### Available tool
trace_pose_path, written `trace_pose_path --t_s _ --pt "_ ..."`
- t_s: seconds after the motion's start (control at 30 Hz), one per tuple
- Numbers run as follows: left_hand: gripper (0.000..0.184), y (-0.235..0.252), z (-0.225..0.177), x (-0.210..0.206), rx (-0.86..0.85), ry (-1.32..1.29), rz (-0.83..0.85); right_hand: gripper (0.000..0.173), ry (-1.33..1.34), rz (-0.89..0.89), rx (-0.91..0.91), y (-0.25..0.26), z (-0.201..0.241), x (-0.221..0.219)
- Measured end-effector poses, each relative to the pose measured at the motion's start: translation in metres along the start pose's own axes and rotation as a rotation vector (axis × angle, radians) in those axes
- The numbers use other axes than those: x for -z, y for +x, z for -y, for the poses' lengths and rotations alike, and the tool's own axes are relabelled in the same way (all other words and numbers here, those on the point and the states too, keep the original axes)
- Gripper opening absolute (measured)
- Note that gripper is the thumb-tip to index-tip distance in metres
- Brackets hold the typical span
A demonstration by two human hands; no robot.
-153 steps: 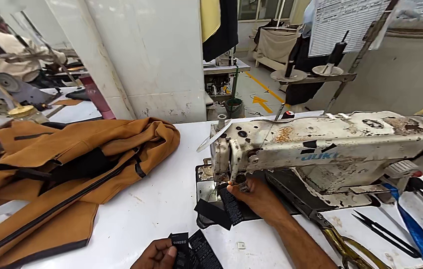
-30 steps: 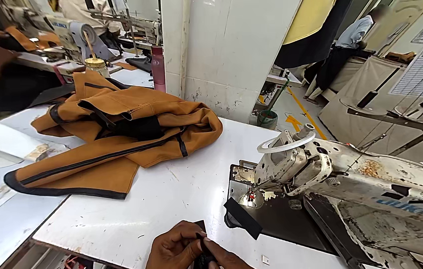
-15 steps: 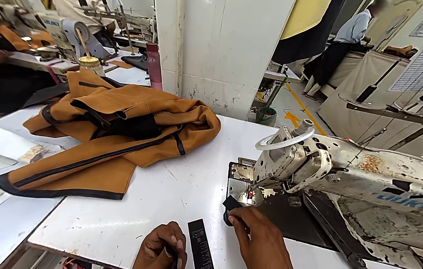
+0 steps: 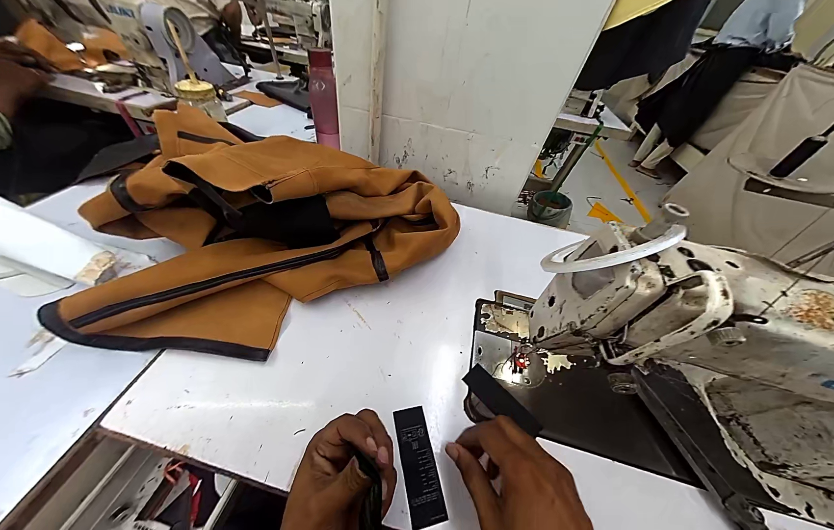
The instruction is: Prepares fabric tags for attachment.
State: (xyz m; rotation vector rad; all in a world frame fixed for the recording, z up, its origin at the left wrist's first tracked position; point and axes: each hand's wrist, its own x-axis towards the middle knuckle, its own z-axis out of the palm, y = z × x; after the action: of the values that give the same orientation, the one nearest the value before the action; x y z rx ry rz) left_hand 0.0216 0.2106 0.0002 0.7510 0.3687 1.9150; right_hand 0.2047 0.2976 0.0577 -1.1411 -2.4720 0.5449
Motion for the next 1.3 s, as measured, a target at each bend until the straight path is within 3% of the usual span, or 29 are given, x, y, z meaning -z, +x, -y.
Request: trace_pose_path --t_s 0.17,0.27,0.4,0.57,0.63,0.7,0.8,0.9,1.07,1.17,1.3 --pt "0.007 0.002 0.003 -0.001 -0.006 -0.006 0.005 0.036 -0.035 0.140 -0.082 -0.028 0.019 -0.005" --pt "0.008 0.003 0.004 0.000 -0.016 0.045 0.009 0.019 -0.035 0.124 0.013 -0.029 0.016 -0.017" --pt "0.010 0.004 0.004 0.000 -0.008 0.161 0.018 0.028 -0.019 0.098 0.113 -0.019 0.001 -0.016" --pt "0.010 0.003 0.005 -0.001 -0.012 0.185 0.026 0.031 0.018 -0.031 -0.033 -0.025 -0.001 -0.010" --pt "0.010 0.003 0.005 0.000 -0.006 0.177 0.025 0.037 0.046 0.034 -0.067 -0.030 -0.001 -0.009" --pt "0.010 0.002 0.004 0.001 0.005 0.181 0.011 0.027 0.090 0.091 -0.050 -0.031 -0.001 -0.016" --pt "0.011 0.001 -0.006 -0.003 0.020 0.264 0.006 0.016 0.142 0.036 -0.004 -0.030 -0.002 -0.023" --pt "0.011 0.001 -0.029 -0.016 0.028 0.597 0.079 0.012 0.306 -0.039 0.030 -0.028 -0.002 -0.017" --pt "0.011 0.000 -0.047 -0.032 0.165 0.999 0.257 0.020 0.679 0.052 0.047 -0.028 0.007 0.007" --pt "0.011 -0.004 -0.040 -0.032 0.197 1.040 0.276 0.034 0.797 0.041 0.037 -0.029 0.013 0.015" --pt "0.011 -0.008 -0.035 -0.034 0.214 0.958 0.223 0.038 0.897 -0.035 -0.083 -0.029 0.014 0.016"
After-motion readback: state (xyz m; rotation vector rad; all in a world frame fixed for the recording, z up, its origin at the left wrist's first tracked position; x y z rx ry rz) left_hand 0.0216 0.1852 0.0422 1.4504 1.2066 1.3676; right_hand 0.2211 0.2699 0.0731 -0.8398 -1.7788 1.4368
